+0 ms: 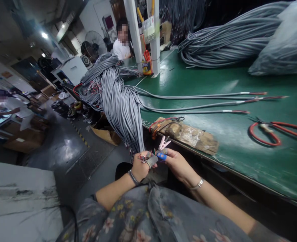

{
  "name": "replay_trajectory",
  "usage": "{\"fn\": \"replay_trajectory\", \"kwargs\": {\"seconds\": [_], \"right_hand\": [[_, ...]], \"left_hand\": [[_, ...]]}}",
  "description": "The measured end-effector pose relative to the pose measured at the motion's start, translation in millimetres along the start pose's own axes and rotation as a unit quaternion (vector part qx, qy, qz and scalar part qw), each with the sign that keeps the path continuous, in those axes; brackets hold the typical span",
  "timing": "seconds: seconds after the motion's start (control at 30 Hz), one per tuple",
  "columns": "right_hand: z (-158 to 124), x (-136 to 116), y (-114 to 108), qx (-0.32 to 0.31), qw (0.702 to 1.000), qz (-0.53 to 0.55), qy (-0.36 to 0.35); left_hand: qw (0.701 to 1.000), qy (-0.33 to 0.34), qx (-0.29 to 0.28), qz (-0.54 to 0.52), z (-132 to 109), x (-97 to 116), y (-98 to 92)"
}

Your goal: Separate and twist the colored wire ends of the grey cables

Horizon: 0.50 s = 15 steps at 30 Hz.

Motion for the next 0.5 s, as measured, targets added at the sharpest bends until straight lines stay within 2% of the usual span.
{"fn": "replay_trajectory", "kwargs": {"seconds": [0.17,0.33,0.5], "right_hand": [[-3.1,4.7,2.6,0.039,0.999,0.015,-0.002],[-7.7,6.9,2.9,0.013,1.0,0.027,0.002],[-1.1,7.6,-6.8,0.001,0.997,0.077,-0.01]], "left_hand": [[1.0,0.001,0.01,-0.02,0.5,-0.9,-0.5],[0.998,-0.003,0.024,-0.05,1.8,-7.8,-0.8],[0.995,-0.001,0.034,-0.095,2.4,-10.3,-0.3]]}}
Point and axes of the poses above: each hand's wrist, its own z-axis towards the middle knuckle, its own y-axis out of the palm, x = y × z, the point moved 4 cm from there along z, towards the middle knuckle, and after that the axes turned 1 degree about -y, right-handed, at the moved point
